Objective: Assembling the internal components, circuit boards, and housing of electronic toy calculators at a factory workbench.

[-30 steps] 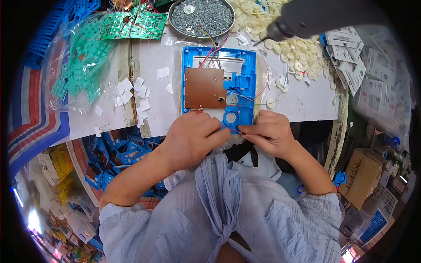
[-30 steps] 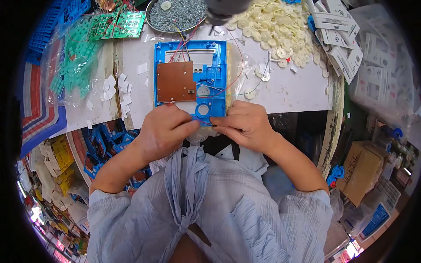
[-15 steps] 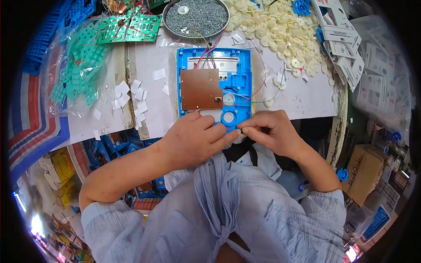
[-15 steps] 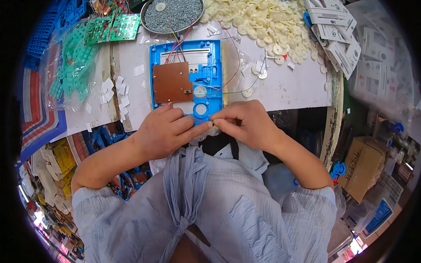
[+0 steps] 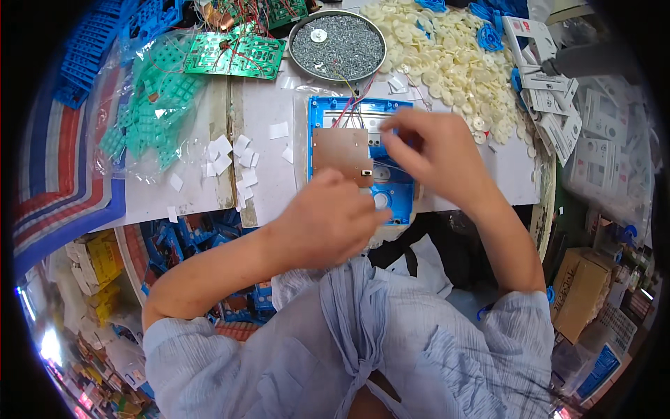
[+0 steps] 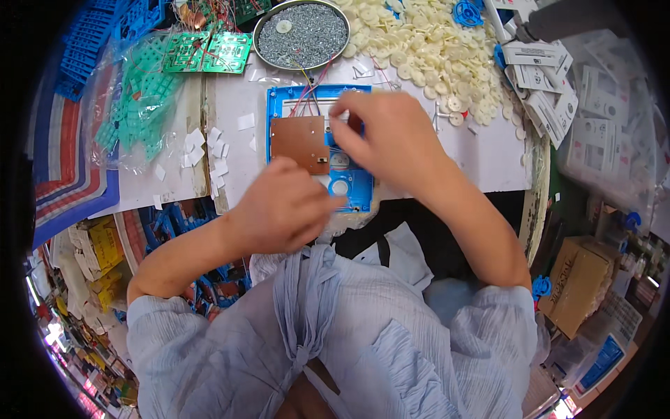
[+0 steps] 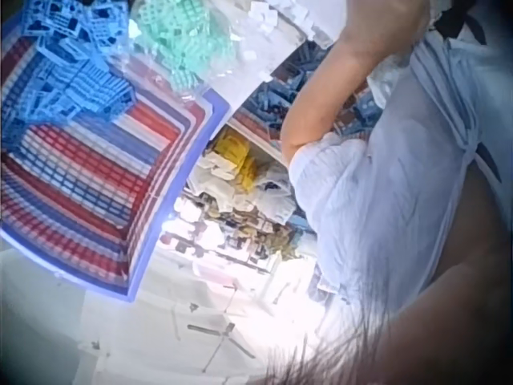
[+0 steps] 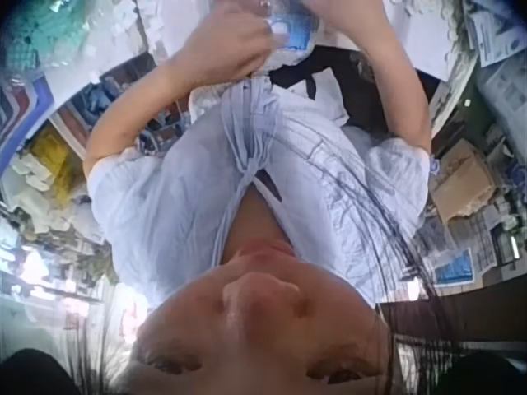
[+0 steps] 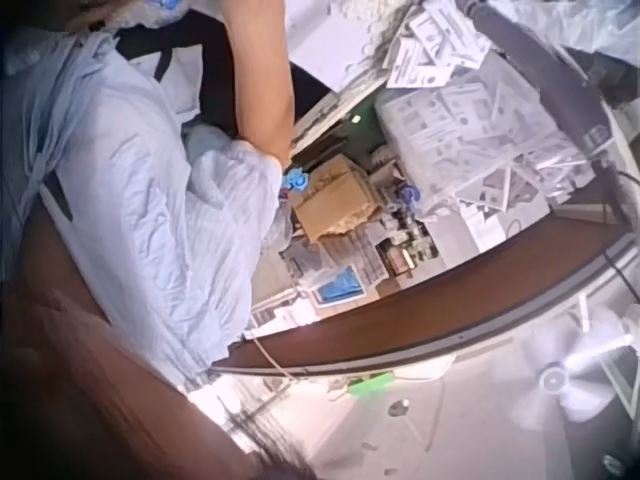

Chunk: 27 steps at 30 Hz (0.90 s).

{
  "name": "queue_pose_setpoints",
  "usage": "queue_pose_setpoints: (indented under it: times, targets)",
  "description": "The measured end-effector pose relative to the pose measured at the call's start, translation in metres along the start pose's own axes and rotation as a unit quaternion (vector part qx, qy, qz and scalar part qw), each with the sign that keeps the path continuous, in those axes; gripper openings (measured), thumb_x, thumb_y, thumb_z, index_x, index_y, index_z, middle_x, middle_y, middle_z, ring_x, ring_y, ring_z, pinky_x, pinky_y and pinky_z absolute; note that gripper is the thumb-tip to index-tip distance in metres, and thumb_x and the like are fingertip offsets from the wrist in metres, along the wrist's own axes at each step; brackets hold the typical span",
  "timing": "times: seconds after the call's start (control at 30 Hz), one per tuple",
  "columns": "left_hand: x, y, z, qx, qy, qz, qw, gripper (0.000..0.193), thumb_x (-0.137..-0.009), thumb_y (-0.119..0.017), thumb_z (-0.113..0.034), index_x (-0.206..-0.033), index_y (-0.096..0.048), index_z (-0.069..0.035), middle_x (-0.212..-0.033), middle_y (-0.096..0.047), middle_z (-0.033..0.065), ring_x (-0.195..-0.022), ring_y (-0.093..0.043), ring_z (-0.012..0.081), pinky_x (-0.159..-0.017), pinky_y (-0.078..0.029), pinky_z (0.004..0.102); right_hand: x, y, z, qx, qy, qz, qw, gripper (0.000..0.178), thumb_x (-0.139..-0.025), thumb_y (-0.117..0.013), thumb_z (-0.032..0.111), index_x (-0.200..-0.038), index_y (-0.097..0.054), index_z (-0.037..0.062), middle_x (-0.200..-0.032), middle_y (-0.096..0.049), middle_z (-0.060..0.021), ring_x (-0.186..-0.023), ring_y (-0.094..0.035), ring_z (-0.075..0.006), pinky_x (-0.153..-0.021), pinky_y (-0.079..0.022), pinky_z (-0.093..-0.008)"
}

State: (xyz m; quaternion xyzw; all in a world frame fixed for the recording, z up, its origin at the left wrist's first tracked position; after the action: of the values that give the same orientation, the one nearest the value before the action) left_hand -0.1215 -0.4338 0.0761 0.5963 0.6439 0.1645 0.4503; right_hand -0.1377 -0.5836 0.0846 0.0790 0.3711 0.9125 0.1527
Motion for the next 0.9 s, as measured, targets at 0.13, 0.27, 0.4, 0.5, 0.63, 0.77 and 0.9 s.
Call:
queue_pose_setpoints:
  times: [0.13,0.27,0.4,0.5,0.63,0.77,0.9]
  targets:
    - [-0.019,0.038,0.070,-0.082,0.172,-0.109,0.976,0.021,-0.075,-0.072,-0.018,-0.093,-0.066,-0.007,-0.085,-0.060,0.0060,-0.085,-0.060,0.0281,-0.076,-0.041,0.0427,-0.033,-0.015,-0.007,0.114,0.037,-0.004,0.993,0.018,-0.082,-0.067,0.019,-0.086,-0.072,0.0023,-0.073,-0.070,-0.0159,-0.070,-0.069,-0.0356,-0.069,-0.055,-0.0450]
    - [-0.032,0.045,0.094,-0.200,0.205,-0.171,0.943,0.014,-0.075,-0.073,-0.017,-0.084,-0.065,-0.009,-0.084,-0.063,0.0070,-0.080,-0.060,0.0279,-0.079,-0.039,0.0429,-0.035,-0.020,-0.005,0.111,0.032,0.007,0.993,0.019,-0.081,-0.066,0.017,-0.085,-0.072,0.0002,-0.076,-0.070,-0.0188,-0.071,-0.069,-0.0364,-0.071,-0.055,-0.0453]
    - [-0.024,0.047,0.100,-0.138,0.228,-0.204,0.942,0.012,-0.075,-0.073,-0.015,-0.082,-0.065,-0.008,-0.082,-0.061,0.0056,-0.084,-0.061,0.0247,-0.078,-0.039,0.0425,-0.026,-0.018,-0.016,0.083,0.016,-0.026,0.996,0.018,-0.081,-0.066,0.017,-0.086,-0.072,0.0004,-0.075,-0.070,-0.0186,-0.070,-0.069,-0.0365,-0.069,-0.055,-0.0442]
    - [-0.006,0.046,0.108,-0.010,0.290,-0.245,0.925,0.010,-0.076,-0.070,-0.012,-0.082,-0.064,-0.008,-0.082,-0.061,0.0049,-0.079,-0.062,0.0232,-0.078,-0.039,0.0402,-0.024,-0.018,-0.017,0.060,0.002,-0.036,0.998,0.020,-0.082,-0.067,0.020,-0.084,-0.071,0.0006,-0.073,-0.070,-0.0186,-0.069,-0.069,-0.0359,-0.066,-0.055,-0.0442]
    - [0.009,0.043,0.106,0.021,0.286,-0.301,0.910,0.009,-0.077,-0.069,-0.010,-0.082,-0.062,-0.007,-0.081,-0.060,0.0046,-0.076,-0.061,0.0224,-0.079,-0.039,0.0380,-0.031,-0.025,-0.004,0.168,-0.019,-0.014,0.985,0.028,-0.081,-0.070,0.028,-0.077,-0.069,0.0007,-0.072,-0.069,-0.0187,-0.069,-0.069,-0.0352,-0.063,-0.055,-0.0455]
    - [0.008,0.042,0.101,0.015,0.256,-0.312,0.915,0.010,-0.079,-0.069,-0.003,-0.083,-0.060,-0.002,-0.081,-0.060,0.0073,-0.072,-0.056,0.0173,-0.069,-0.042,0.0313,-0.043,-0.030,0.006,0.189,0.028,-0.042,0.981,0.030,-0.078,-0.073,0.030,-0.072,-0.067,0.0014,-0.071,-0.067,-0.0178,-0.070,-0.069,-0.0367,-0.063,-0.055,-0.0458]
    - [0.009,0.040,0.103,0.028,0.251,-0.320,0.913,0.010,-0.080,-0.068,0.001,-0.084,-0.060,0.001,-0.082,-0.059,0.0082,-0.070,-0.053,0.0143,-0.064,-0.042,0.0274,-0.043,-0.034,-0.008,0.049,0.040,-0.042,0.997,0.023,-0.078,-0.071,0.025,-0.074,-0.067,0.0022,-0.075,-0.069,-0.0170,-0.073,-0.068,-0.0377,-0.069,-0.054,-0.0460]
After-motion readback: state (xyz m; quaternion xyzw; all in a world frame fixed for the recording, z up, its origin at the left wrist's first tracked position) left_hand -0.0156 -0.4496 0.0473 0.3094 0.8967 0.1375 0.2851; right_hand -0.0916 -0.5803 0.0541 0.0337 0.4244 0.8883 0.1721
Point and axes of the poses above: each hand's wrist, its own x-axis away from the middle knuckle, its own y-axis out of the back of the hand, z = x × y, the point moved 8 cm from there along -x, towards the middle knuckle
